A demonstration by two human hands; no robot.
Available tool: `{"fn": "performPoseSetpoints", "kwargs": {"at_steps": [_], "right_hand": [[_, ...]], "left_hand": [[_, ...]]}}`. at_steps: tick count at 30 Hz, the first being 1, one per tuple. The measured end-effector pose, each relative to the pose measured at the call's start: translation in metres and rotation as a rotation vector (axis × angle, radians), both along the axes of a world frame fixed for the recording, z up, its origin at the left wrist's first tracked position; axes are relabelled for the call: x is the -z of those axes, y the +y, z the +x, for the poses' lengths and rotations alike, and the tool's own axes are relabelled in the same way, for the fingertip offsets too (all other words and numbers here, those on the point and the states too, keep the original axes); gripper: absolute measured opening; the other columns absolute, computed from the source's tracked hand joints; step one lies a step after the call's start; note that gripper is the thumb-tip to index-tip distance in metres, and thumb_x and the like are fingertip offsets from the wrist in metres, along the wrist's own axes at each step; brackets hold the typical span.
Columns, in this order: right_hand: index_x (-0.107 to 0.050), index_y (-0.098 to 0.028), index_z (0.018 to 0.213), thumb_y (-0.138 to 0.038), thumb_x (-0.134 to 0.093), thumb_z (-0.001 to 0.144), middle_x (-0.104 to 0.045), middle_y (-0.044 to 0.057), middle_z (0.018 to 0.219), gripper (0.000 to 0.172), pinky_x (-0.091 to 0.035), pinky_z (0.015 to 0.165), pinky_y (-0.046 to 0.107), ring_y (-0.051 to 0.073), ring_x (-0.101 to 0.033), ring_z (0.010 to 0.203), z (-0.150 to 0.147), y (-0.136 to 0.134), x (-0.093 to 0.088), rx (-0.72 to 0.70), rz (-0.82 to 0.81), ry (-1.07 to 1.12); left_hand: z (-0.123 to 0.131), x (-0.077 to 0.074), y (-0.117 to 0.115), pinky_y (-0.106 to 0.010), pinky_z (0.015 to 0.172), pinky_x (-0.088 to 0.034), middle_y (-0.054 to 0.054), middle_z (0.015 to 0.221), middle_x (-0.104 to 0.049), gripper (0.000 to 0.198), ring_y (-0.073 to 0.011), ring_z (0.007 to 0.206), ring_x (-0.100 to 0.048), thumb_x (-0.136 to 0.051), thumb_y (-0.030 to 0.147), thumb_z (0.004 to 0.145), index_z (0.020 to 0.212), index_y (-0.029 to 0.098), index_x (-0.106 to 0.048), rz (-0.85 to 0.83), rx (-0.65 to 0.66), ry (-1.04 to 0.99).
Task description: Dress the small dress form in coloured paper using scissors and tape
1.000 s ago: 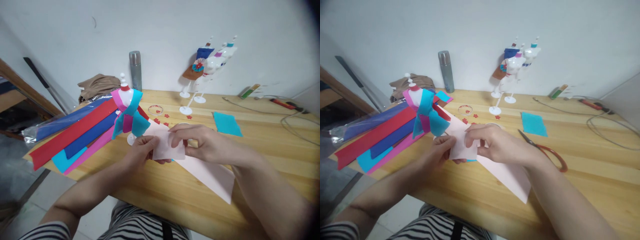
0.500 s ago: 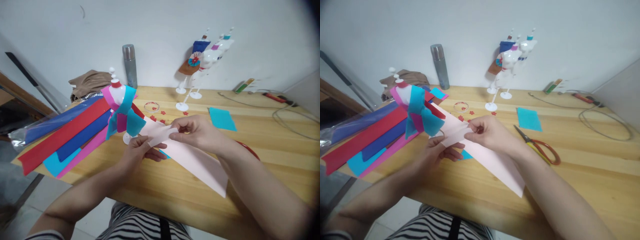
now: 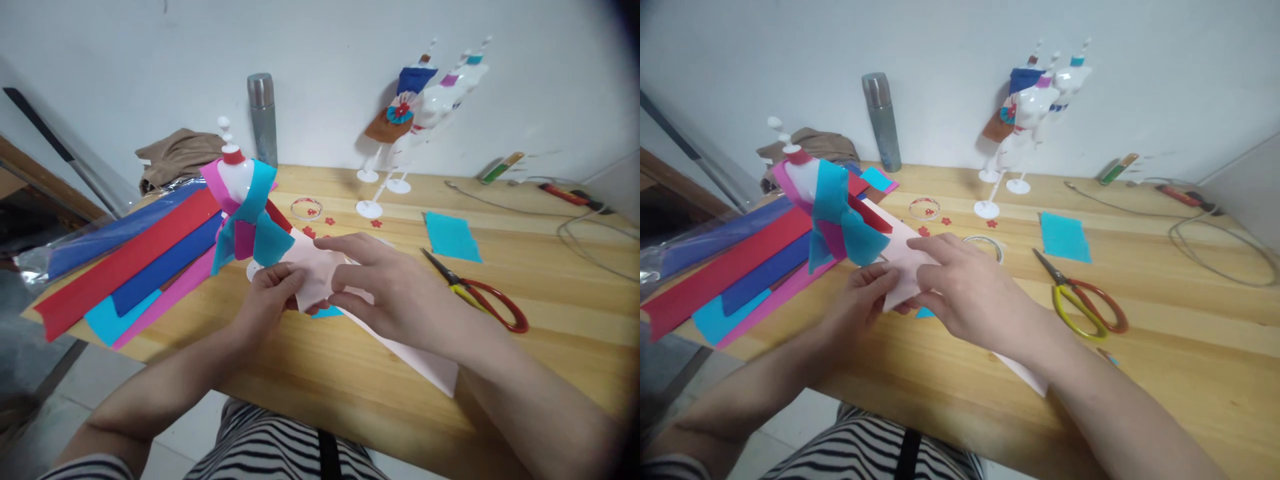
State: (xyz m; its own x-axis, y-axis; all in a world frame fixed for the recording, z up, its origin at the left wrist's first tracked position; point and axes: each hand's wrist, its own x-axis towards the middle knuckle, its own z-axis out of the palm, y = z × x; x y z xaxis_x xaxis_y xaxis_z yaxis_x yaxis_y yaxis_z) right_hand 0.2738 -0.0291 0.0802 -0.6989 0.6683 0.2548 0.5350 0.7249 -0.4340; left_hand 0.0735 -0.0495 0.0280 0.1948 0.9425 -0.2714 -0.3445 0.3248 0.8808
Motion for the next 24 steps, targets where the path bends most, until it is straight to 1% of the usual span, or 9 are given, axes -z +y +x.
{"fn": "performPoseSetpoints", "kwargs": {"at_steps": [3, 5, 8, 10, 12, 15, 18, 21, 24], "right_hand": [[-0.068, -0.021, 0.072, -0.026, -0.056, 0.097, -0.07, 0.016, 0.133, 0.027, -0.056, 0.094, 0.051, 0.034, -0.066, 0.125, 0.001, 0.004, 0.0, 0.068, -0.1, 0.046], [-0.067, -0.021, 0.07, -0.029, -0.06, 0.094, -0.077, 0.013, 0.112, 0.026, -0.056, 0.091, 0.045, 0.033, -0.067, 0.122, 0.003, 0.011, 0.002, 0.106, -0.221, 0.086], [-0.061, -0.022, 0.063, -0.036, -0.066, 0.088, -0.074, 0.007, 0.082, 0.029, -0.055, 0.076, 0.037, 0.027, -0.072, 0.097, 0.005, 0.024, 0.008, 0.141, -0.46, 0.167], [-0.061, -0.021, 0.063, -0.041, -0.069, 0.085, -0.07, 0.004, 0.073, 0.031, -0.052, 0.066, 0.033, 0.021, -0.068, 0.076, 0.007, 0.031, 0.012, 0.159, -0.609, 0.221], [-0.066, -0.021, 0.066, -0.044, -0.072, 0.083, -0.071, 0.003, 0.071, 0.029, -0.051, 0.064, 0.032, 0.018, -0.064, 0.068, 0.01, 0.036, 0.013, 0.166, -0.709, 0.276], [-0.071, -0.022, 0.069, -0.042, -0.078, 0.078, -0.074, 0.003, 0.072, 0.023, -0.053, 0.066, 0.032, 0.017, -0.067, 0.069, 0.013, 0.039, 0.012, 0.153, -0.759, 0.367], [-0.071, -0.024, 0.068, -0.042, -0.081, 0.075, -0.074, 0.002, 0.069, 0.022, -0.055, 0.065, 0.033, 0.018, -0.069, 0.067, 0.014, 0.039, 0.01, 0.169, -0.748, 0.426], [-0.07, -0.024, 0.069, -0.04, -0.08, 0.075, -0.074, 0.002, 0.069, 0.02, -0.056, 0.064, 0.033, 0.017, -0.069, 0.066, 0.014, 0.038, 0.009, 0.18, -0.726, 0.416], [-0.07, -0.024, 0.069, -0.037, -0.079, 0.076, -0.074, 0.001, 0.068, 0.017, -0.056, 0.062, 0.031, 0.017, -0.069, 0.064, 0.012, 0.035, 0.007, 0.167, -0.731, 0.41]], "left_hand": [[0.0, -0.002, -0.001, -0.025, 0.06, -0.057, -0.002, 0.07, -0.074, 0.035, -0.0176, 0.062, -0.074, -0.084, 0.045, 0.074, 0.086, 0.016, -0.069, -0.03, 0.029, -0.013], [0.0, -0.003, -0.002, -0.025, 0.061, -0.058, -0.003, 0.072, -0.075, 0.034, -0.019, 0.065, -0.076, -0.084, 0.044, 0.074, 0.085, 0.016, -0.068, -0.035, 0.035, -0.023], [0.0, -0.004, -0.004, -0.027, 0.061, -0.059, -0.004, 0.078, -0.078, 0.035, -0.0202, 0.066, -0.077, -0.085, 0.044, 0.072, 0.083, 0.015, -0.069, -0.023, 0.023, -0.017], [0.0, -0.003, -0.004, -0.028, 0.063, -0.06, -0.007, 0.088, -0.081, 0.034, -0.0211, 0.068, -0.078, -0.084, 0.044, 0.073, 0.084, 0.015, -0.071, -0.025, 0.022, -0.012], [0.0, -0.003, -0.004, -0.029, 0.063, -0.06, -0.01, 0.095, -0.082, 0.034, -0.0223, 0.07, -0.078, -0.084, 0.044, 0.073, 0.084, 0.015, -0.072, -0.032, 0.025, -0.032], [-0.001, -0.002, -0.004, -0.029, 0.063, -0.061, -0.013, 0.098, -0.083, 0.036, -0.0237, 0.071, -0.079, -0.086, 0.046, 0.071, 0.079, 0.014, -0.071, -0.041, 0.028, -0.076], [-0.003, -0.001, -0.004, -0.029, 0.065, -0.062, -0.016, 0.105, -0.082, 0.042, -0.0247, 0.075, -0.079, -0.084, 0.054, 0.073, 0.081, 0.013, -0.074, -0.029, 0.085, -0.089], [-0.004, 0.0, -0.004, -0.03, 0.066, -0.062, -0.017, 0.112, -0.08, 0.055, -0.0256, 0.079, -0.079, -0.085, 0.061, 0.071, 0.098, 0.015, -0.076, 0.049, 0.159, -0.066], [-0.004, 0.0, -0.005, -0.03, 0.068, -0.061, -0.016, 0.116, -0.079, 0.058, -0.0244, 0.081, -0.079, -0.09, 0.054, 0.068, 0.108, 0.016, -0.074, 0.109, 0.156, 0.044]]}}
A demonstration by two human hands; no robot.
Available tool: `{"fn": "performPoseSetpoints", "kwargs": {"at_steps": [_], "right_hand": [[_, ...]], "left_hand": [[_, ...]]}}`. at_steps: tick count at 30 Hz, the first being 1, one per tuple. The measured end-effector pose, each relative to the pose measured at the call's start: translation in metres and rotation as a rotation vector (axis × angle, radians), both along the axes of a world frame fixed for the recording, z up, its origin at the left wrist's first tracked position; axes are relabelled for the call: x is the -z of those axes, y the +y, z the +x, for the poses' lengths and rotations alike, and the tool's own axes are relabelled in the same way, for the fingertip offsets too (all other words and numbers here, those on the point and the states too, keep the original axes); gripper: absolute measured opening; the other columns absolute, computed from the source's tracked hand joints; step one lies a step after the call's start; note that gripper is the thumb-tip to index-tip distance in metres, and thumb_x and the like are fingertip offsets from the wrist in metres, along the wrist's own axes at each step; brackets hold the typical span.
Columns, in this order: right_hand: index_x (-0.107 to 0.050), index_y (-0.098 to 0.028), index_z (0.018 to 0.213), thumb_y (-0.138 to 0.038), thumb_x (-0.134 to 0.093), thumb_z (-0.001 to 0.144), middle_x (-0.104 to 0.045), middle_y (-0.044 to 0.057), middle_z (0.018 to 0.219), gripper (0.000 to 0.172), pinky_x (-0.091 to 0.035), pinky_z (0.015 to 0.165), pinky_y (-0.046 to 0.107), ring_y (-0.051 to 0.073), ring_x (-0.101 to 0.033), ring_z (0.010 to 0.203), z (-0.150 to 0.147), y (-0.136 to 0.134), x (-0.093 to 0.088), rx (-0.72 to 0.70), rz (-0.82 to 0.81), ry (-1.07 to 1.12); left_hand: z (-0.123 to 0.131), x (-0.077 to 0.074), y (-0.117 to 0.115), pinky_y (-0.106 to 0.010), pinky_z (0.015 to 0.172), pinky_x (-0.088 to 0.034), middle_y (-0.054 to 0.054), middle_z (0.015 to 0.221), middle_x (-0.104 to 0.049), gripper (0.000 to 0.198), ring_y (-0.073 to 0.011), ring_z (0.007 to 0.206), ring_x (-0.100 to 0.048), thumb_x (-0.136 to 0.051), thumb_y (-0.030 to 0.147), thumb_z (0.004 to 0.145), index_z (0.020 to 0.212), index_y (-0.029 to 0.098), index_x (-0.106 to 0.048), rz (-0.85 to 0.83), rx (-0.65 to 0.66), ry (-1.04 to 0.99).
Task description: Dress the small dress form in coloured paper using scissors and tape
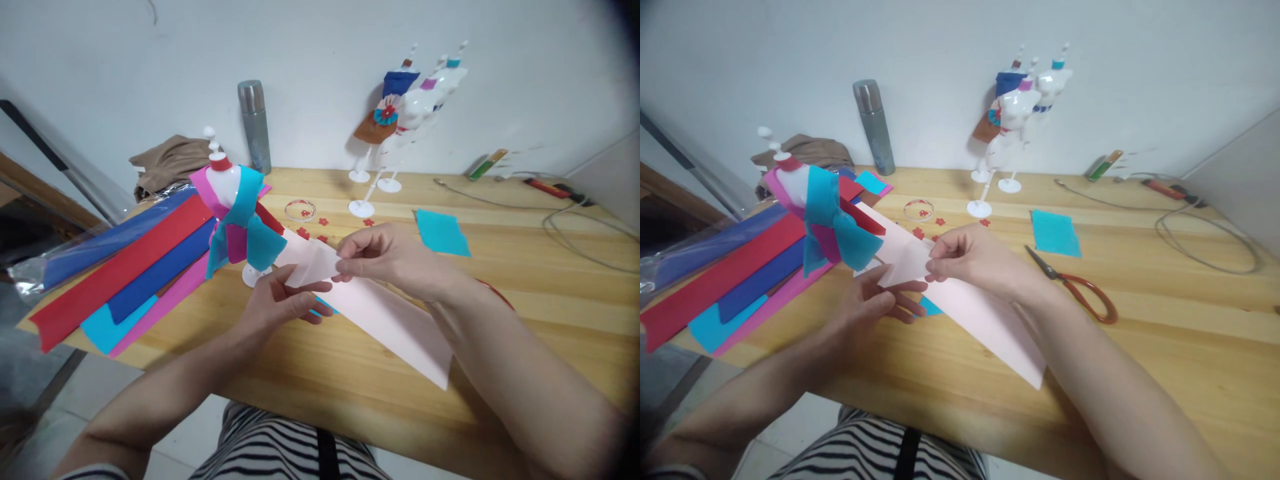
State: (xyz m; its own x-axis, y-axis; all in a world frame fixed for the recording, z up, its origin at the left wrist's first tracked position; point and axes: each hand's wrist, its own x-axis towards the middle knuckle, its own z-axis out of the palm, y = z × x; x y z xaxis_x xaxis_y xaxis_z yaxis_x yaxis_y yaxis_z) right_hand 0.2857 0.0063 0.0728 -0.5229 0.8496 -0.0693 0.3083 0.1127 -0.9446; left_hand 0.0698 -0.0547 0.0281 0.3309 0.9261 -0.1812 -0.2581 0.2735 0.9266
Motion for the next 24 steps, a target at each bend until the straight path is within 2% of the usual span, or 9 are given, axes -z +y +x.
{"fn": "performPoseSetpoints", "kwargs": {"at_steps": [4, 9, 12, 15, 18, 22, 24], "right_hand": [[-0.07, -0.023, 0.071, -0.032, -0.077, 0.077, -0.076, 0.002, 0.07, 0.013, -0.057, 0.062, 0.03, 0.016, -0.071, 0.064, -0.003, -0.004, -0.001, -0.048, -0.036, 0.018], [-0.066, -0.022, 0.08, -0.025, -0.077, 0.075, -0.077, 0.002, 0.075, 0.012, -0.059, 0.067, 0.03, 0.017, -0.074, 0.07, 0.0, -0.003, -0.001, -0.111, -0.112, 0.052], [-0.067, -0.02, 0.105, -0.024, -0.078, 0.076, -0.075, 0.001, 0.08, 0.031, -0.06, 0.07, 0.032, 0.019, -0.075, 0.074, 0.007, 0.0, 0.001, -0.162, -0.116, 0.107], [-0.063, -0.02, 0.133, -0.031, -0.077, 0.081, -0.073, 0.0, 0.084, 0.055, -0.058, 0.069, 0.032, 0.019, -0.072, 0.076, 0.013, 0.003, 0.005, -0.212, -0.044, 0.062], [-0.065, -0.021, 0.137, -0.037, -0.076, 0.083, -0.072, 0.001, 0.089, 0.057, -0.054, 0.064, 0.029, 0.017, -0.067, 0.076, 0.014, 0.003, 0.01, -0.198, 0.042, -0.054], [-0.07, -0.021, 0.129, -0.039, -0.077, 0.081, -0.067, -0.002, 0.081, 0.051, -0.048, 0.056, 0.025, 0.014, -0.061, 0.069, 0.01, 0.001, 0.009, -0.221, 0.082, -0.161], [-0.065, -0.022, 0.133, -0.036, -0.078, 0.078, -0.067, -0.001, 0.084, 0.059, -0.051, 0.058, 0.026, 0.015, -0.063, 0.07, 0.01, -0.001, 0.005, -0.243, 0.098, -0.187]], "left_hand": [[0.002, 0.0, 0.0, -0.028, 0.065, -0.059, -0.012, 0.101, -0.081, 0.044, -0.0204, 0.072, -0.077, -0.085, 0.052, 0.076, 0.098, 0.015, -0.077, 0.044, -0.052, 0.097], [0.002, 0.003, -0.001, -0.026, 0.06, -0.058, -0.006, 0.076, -0.079, 0.037, -0.0193, 0.065, -0.076, -0.083, 0.052, 0.078, 0.085, 0.016, -0.077, 0.026, -0.132, 0.119], [0.002, 0.004, 0.0, -0.028, 0.062, -0.06, -0.007, 0.074, -0.079, 0.037, -0.0212, 0.067, -0.077, -0.083, 0.051, 0.078, 0.084, 0.015, -0.077, 0.028, -0.133, 0.143], [0.003, 0.003, 0.0, -0.03, 0.065, -0.061, -0.006, 0.073, -0.078, 0.036, -0.0227, 0.07, -0.078, -0.085, 0.05, 0.077, 0.086, 0.016, -0.077, 0.031, -0.134, 0.153], [0.004, -0.001, -0.001, -0.031, 0.067, -0.062, -0.005, 0.075, -0.079, 0.034, -0.0227, 0.073, -0.079, -0.087, 0.046, 0.076, 0.091, 0.017, -0.077, 0.02, -0.138, 0.141], [0.005, -0.004, -0.003, -0.031, 0.071, -0.062, -0.005, 0.078, -0.08, 0.035, -0.0223, 0.077, -0.079, -0.088, 0.042, 0.076, 0.098, 0.017, -0.077, 0.0, -0.112, 0.117], [0.004, -0.005, -0.002, -0.03, 0.072, -0.061, -0.004, 0.078, -0.08, 0.038, -0.0216, 0.077, -0.079, -0.088, 0.041, 0.076, 0.102, 0.017, -0.077, 0.003, -0.099, 0.102]]}}
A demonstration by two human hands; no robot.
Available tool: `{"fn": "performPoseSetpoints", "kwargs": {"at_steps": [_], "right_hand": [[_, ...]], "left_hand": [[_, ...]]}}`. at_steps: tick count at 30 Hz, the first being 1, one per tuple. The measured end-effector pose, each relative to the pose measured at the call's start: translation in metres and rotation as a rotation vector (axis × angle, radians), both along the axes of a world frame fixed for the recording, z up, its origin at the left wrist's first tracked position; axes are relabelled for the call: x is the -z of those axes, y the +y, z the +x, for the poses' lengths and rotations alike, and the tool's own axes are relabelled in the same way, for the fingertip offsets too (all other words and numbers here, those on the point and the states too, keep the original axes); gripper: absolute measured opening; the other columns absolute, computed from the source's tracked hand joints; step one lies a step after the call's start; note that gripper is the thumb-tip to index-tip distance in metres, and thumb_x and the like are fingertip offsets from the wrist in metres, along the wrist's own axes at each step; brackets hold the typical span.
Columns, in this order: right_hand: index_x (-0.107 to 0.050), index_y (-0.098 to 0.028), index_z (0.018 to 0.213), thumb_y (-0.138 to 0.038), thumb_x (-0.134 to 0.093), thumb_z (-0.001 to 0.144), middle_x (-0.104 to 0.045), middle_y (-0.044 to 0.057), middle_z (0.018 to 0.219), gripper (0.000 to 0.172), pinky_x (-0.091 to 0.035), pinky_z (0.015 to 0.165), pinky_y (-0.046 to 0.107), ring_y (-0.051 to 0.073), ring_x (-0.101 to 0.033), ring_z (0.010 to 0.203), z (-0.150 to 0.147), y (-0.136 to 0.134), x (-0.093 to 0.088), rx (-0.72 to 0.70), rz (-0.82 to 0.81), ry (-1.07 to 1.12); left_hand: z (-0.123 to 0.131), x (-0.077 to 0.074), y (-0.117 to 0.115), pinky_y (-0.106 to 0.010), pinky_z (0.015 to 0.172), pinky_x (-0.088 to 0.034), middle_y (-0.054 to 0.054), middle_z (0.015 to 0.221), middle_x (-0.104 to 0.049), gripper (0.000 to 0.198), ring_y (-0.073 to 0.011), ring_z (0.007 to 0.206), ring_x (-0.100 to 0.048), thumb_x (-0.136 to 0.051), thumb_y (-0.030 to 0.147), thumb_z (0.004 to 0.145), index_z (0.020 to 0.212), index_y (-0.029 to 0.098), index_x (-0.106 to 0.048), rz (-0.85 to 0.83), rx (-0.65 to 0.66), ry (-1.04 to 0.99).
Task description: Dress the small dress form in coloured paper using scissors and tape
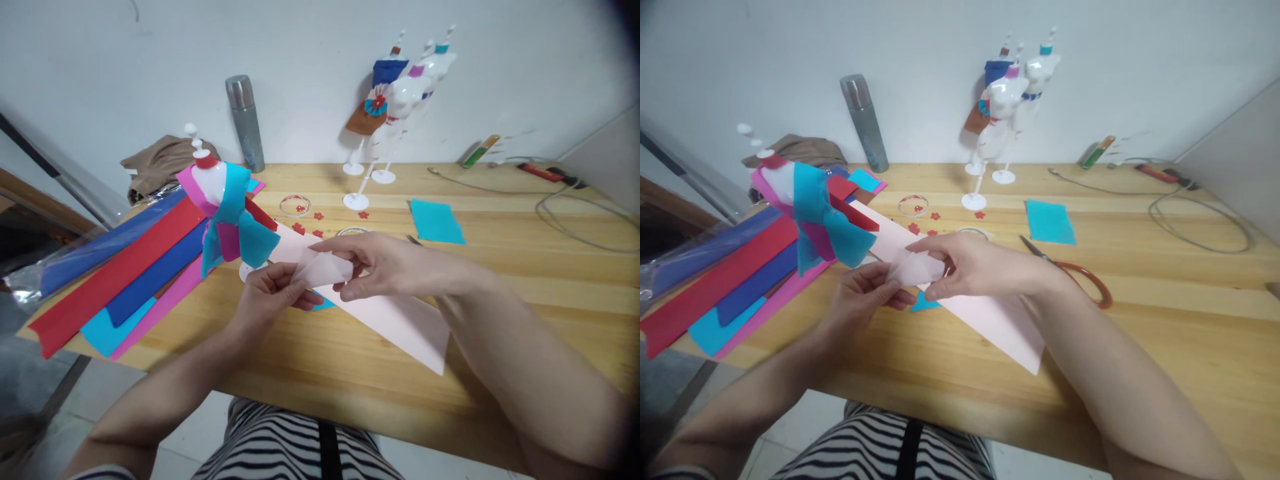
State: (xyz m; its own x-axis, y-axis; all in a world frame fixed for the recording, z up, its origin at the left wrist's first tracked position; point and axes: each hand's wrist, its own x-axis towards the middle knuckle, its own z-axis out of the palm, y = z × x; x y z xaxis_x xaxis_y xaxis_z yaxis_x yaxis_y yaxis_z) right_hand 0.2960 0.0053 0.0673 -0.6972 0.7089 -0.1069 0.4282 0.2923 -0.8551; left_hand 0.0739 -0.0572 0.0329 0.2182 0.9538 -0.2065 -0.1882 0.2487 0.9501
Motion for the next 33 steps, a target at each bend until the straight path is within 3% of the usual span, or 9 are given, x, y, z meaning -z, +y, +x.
{"fn": "performPoseSetpoints", "kwargs": {"at_steps": [3, 7, 12, 15, 19, 21, 24, 26, 33], "right_hand": [[-0.054, -0.024, 0.14, -0.032, -0.076, 0.076, -0.069, 0.002, 0.095, 0.069, -0.056, 0.064, 0.03, 0.018, -0.067, 0.077, 0.005, -0.002, -0.006, 0.007, 0.005, -0.007], [-0.057, -0.028, 0.119, -0.025, -0.072, 0.076, -0.067, 0.001, 0.095, 0.046, -0.055, 0.065, 0.031, 0.019, -0.067, 0.081, 0.014, -0.001, -0.011, -0.014, 0.037, -0.039], [-0.065, -0.023, 0.096, -0.019, -0.064, 0.08, -0.066, 0.001, 0.087, 0.017, -0.047, 0.064, 0.029, 0.016, -0.061, 0.075, 0.013, 0.002, -0.012, -0.108, 0.15, -0.065], [-0.066, -0.021, 0.082, -0.025, -0.064, 0.082, -0.066, 0.001, 0.079, 0.004, -0.044, 0.063, 0.028, 0.015, -0.058, 0.072, 0.009, 0.005, -0.01, -0.11, 0.131, -0.031], [-0.069, -0.02, 0.078, -0.041, -0.069, 0.082, -0.066, 0.001, 0.073, 0.021, -0.043, 0.062, 0.028, 0.015, -0.057, 0.068, 0.006, 0.006, -0.005, 0.029, 0.023, 0.025], [-0.069, -0.02, 0.075, -0.044, -0.071, 0.079, -0.066, 0.001, 0.07, 0.024, -0.041, 0.06, 0.028, 0.015, -0.056, 0.066, 0.005, 0.007, -0.004, 0.08, -0.011, 0.038], [-0.068, -0.021, 0.071, -0.042, -0.072, 0.077, -0.066, 0.001, 0.067, 0.023, -0.039, 0.059, 0.028, 0.015, -0.055, 0.063, 0.003, 0.007, -0.004, 0.118, -0.024, 0.035], [-0.068, -0.021, 0.07, -0.044, -0.072, 0.077, -0.067, 0.001, 0.066, 0.025, -0.039, 0.058, 0.029, 0.014, -0.054, 0.062, 0.002, 0.007, -0.004, 0.147, -0.032, 0.04], [-0.068, -0.022, 0.068, -0.046, -0.082, 0.073, -0.07, 0.003, 0.067, 0.028, -0.049, 0.065, 0.032, 0.017, -0.064, 0.065, -0.005, 0.004, -0.006, 0.177, -0.182, 0.146]], "left_hand": [[-0.001, -0.001, 0.001, -0.03, 0.072, -0.061, -0.004, 0.078, -0.08, 0.04, -0.0212, 0.077, -0.079, -0.089, 0.04, 0.075, 0.104, 0.016, -0.076, -0.001, 0.012, -0.015], [-0.001, -0.002, 0.001, -0.028, 0.071, -0.06, -0.003, 0.079, -0.08, 0.037, -0.0203, 0.078, -0.079, -0.089, 0.036, 0.074, 0.104, 0.017, -0.076, -0.048, 0.031, -0.051], [0.0, -0.001, 0.001, -0.026, 0.073, -0.06, -0.003, 0.083, -0.081, 0.035, -0.019, 0.08, -0.079, -0.087, 0.031, 0.075, 0.105, 0.016, -0.075, -0.108, 0.073, -0.077], [0.0, 0.0, 0.0, -0.028, 0.075, -0.061, -0.004, 0.087, -0.081, 0.053, -0.02, 0.081, -0.08, -0.087, 0.027, 0.075, 0.124, 0.015, -0.07, -0.097, 0.065, -0.077], [-0.001, 0.0, -0.002, -0.032, 0.078, -0.061, 0.0, 0.079, -0.079, 0.085, -0.0204, 0.079, -0.079, -0.087, 0.024, 0.074, 0.151, 0.018, -0.05, -0.024, 0.047, -0.069], [-0.001, 0.0, -0.004, -0.033, 0.081, -0.061, -0.001, 0.077, -0.079, 0.077, -0.0206, 0.081, -0.079, -0.087, 0.025, 0.075, 0.145, 0.018, -0.057, 0.012, 0.063, -0.056], [0.0, 0.001, -0.006, -0.033, 0.082, -0.06, -0.004, 0.08, -0.081, 0.045, -0.0205, 0.083, -0.078, -0.089, 0.028, 0.074, 0.115, 0.017, -0.074, 0.012, 0.058, -0.048], [0.001, 0.004, -0.005, -0.032, 0.08, -0.06, -0.005, 0.08, -0.081, 0.034, -0.0194, 0.08, -0.078, -0.089, 0.03, 0.073, 0.101, 0.017, -0.076, 0.003, 0.03, -0.042], [0.004, 0.013, 0.005, -0.03, 0.067, -0.058, -0.005, 0.075, -0.08, 0.034, -0.0167, 0.066, -0.073, -0.095, 0.034, 0.061, 0.074, 0.017, -0.067, 0.027, -0.043, -0.011]]}}
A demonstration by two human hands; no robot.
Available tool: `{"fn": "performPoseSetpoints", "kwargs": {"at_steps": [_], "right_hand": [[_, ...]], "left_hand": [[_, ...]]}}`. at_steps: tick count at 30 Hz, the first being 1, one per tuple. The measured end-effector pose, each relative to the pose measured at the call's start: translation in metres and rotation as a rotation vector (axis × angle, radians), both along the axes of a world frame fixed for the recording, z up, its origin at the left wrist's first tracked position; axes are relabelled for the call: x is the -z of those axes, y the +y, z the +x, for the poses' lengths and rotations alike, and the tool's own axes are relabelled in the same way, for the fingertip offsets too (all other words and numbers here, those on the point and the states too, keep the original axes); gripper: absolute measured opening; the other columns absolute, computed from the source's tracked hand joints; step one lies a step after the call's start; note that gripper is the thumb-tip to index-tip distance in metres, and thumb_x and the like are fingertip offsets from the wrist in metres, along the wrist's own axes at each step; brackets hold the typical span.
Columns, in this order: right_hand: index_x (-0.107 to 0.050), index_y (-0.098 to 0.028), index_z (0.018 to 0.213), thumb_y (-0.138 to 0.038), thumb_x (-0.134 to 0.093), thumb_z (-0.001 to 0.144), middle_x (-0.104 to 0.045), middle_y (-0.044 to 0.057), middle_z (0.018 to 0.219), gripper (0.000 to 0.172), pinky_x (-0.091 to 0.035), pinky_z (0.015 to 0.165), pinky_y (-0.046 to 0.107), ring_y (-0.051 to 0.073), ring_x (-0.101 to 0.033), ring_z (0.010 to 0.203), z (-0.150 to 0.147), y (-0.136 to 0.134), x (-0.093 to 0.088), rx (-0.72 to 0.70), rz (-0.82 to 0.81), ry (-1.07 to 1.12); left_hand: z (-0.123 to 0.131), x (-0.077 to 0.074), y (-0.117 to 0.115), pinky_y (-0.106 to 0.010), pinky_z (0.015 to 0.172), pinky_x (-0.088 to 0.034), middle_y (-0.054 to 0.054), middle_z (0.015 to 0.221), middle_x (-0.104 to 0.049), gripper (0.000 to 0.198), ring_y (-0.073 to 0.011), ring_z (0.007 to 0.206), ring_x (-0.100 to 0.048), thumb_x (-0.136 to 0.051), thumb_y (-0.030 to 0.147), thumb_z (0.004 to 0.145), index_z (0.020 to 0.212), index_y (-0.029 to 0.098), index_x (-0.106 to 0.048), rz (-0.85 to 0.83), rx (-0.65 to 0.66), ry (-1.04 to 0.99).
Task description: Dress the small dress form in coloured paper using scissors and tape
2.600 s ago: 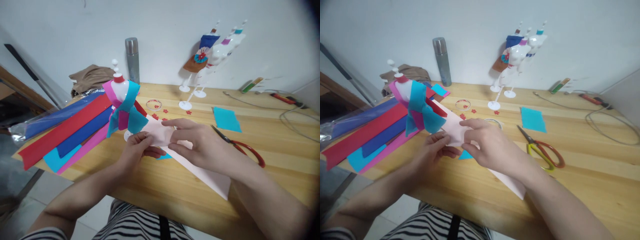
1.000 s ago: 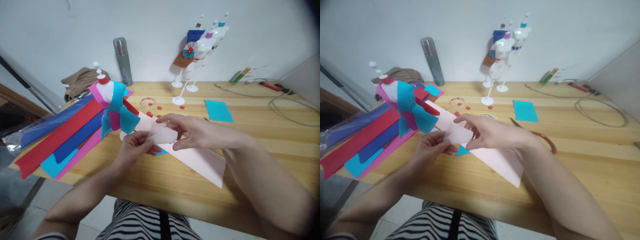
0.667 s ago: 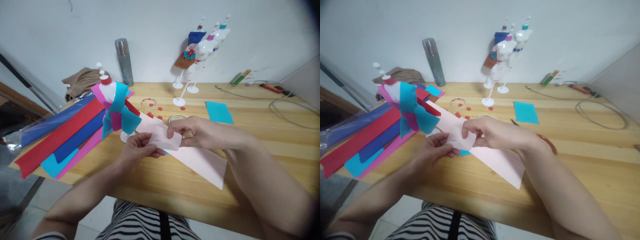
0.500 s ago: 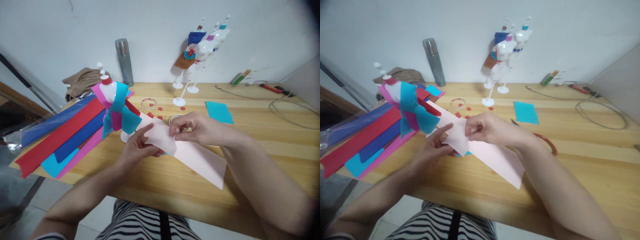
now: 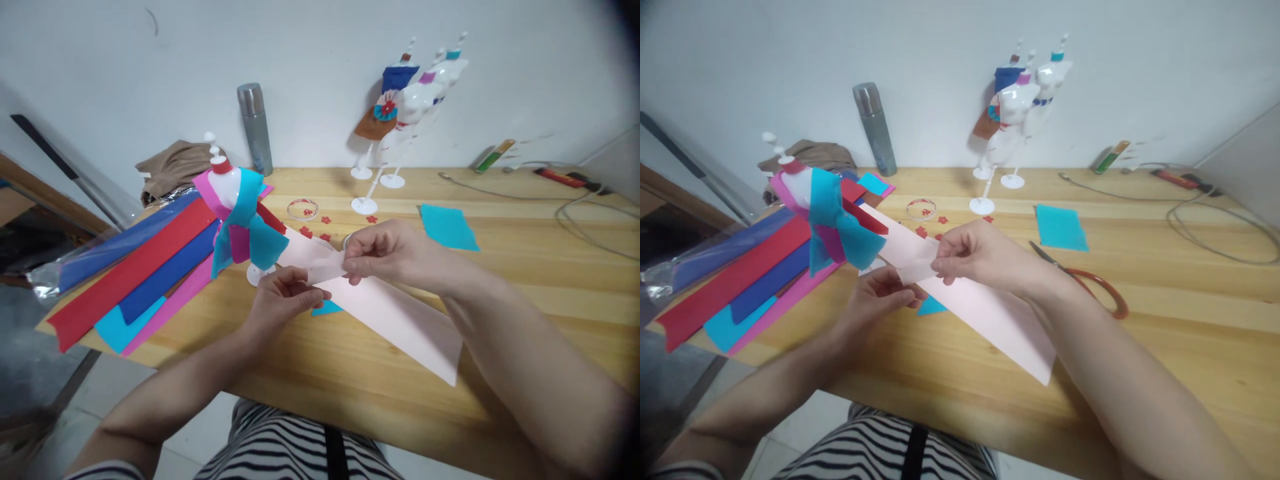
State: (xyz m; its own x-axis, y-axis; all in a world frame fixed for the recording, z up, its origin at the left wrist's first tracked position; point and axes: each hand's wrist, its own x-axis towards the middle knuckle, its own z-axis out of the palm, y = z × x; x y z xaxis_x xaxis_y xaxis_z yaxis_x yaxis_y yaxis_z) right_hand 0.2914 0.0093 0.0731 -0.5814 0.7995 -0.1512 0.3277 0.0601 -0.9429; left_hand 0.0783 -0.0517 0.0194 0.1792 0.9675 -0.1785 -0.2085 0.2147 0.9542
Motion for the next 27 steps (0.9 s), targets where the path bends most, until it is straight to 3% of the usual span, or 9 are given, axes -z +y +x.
{"fn": "performPoseSetpoints", "kwargs": {"at_steps": [3, 9, 13, 18, 22, 27], "right_hand": [[-0.068, -0.022, 0.069, -0.044, -0.081, 0.073, -0.07, 0.003, 0.068, 0.026, -0.05, 0.066, 0.032, 0.017, -0.064, 0.066, 0.001, 0.0, 0.001, -0.021, -0.033, 0.018], [-0.073, -0.02, 0.097, -0.04, -0.079, 0.071, -0.066, -0.001, 0.072, 0.033, -0.042, 0.058, 0.028, 0.014, -0.057, 0.064, 0.011, 0.004, 0.004, -0.106, 0.029, -0.074], [-0.072, -0.021, 0.083, -0.041, -0.075, 0.073, -0.058, -0.002, 0.066, 0.023, -0.035, 0.054, 0.028, 0.013, -0.048, 0.06, 0.009, 0.004, 0.006, -0.108, 0.083, -0.187], [-0.069, -0.021, 0.07, -0.033, -0.072, 0.072, -0.054, -0.002, 0.062, 0.013, -0.031, 0.052, 0.029, 0.012, -0.042, 0.057, 0.006, 0.005, 0.007, -0.109, 0.08, -0.218], [-0.068, -0.023, 0.067, -0.029, -0.074, 0.071, -0.057, -0.003, 0.059, 0.01, -0.033, 0.052, 0.03, 0.013, -0.045, 0.057, 0.007, 0.008, 0.006, -0.103, 0.057, -0.241], [-0.068, -0.022, 0.068, -0.027, -0.073, 0.073, -0.07, 0.001, 0.065, 0.009, -0.039, 0.057, 0.031, 0.016, -0.059, 0.062, 0.006, 0.006, 0.004, -0.12, 0.044, -0.257]], "left_hand": [[-0.001, 0.004, 0.001, -0.03, 0.069, -0.059, -0.004, 0.073, -0.078, 0.032, -0.0161, 0.066, -0.072, -0.092, 0.038, 0.067, 0.072, 0.016, -0.07, 0.017, -0.004, -0.015], [0.001, 0.003, -0.003, -0.027, 0.067, -0.056, -0.002, 0.069, -0.075, 0.027, -0.013, 0.065, -0.068, -0.091, 0.035, 0.069, 0.066, 0.017, -0.071, 0.039, -0.061, -0.045], [0.003, -0.002, -0.004, -0.024, 0.064, -0.052, 0.0, 0.068, -0.07, 0.022, -0.0105, 0.064, -0.063, -0.088, 0.027, 0.071, 0.06, 0.017, -0.071, 0.126, -0.075, 0.033], [0.001, -0.005, -0.003, -0.024, 0.065, -0.053, -0.001, 0.071, -0.073, 0.015, -0.0105, 0.065, -0.065, -0.086, 0.027, 0.072, 0.066, 0.018, -0.076, 0.123, -0.081, 0.045], [0.003, -0.005, -0.004, -0.023, 0.065, -0.055, 0.0, 0.068, -0.073, 0.02, -0.0101, 0.063, -0.067, -0.091, 0.031, 0.069, 0.068, 0.018, -0.075, 0.054, -0.129, -0.035], [0.002, 0.0, -0.002, -0.025, 0.065, -0.058, 0.0, 0.066, -0.074, 0.028, -0.012, 0.062, -0.069, -0.094, 0.034, 0.065, 0.07, 0.017, -0.073, 0.037, -0.171, -0.031]]}}
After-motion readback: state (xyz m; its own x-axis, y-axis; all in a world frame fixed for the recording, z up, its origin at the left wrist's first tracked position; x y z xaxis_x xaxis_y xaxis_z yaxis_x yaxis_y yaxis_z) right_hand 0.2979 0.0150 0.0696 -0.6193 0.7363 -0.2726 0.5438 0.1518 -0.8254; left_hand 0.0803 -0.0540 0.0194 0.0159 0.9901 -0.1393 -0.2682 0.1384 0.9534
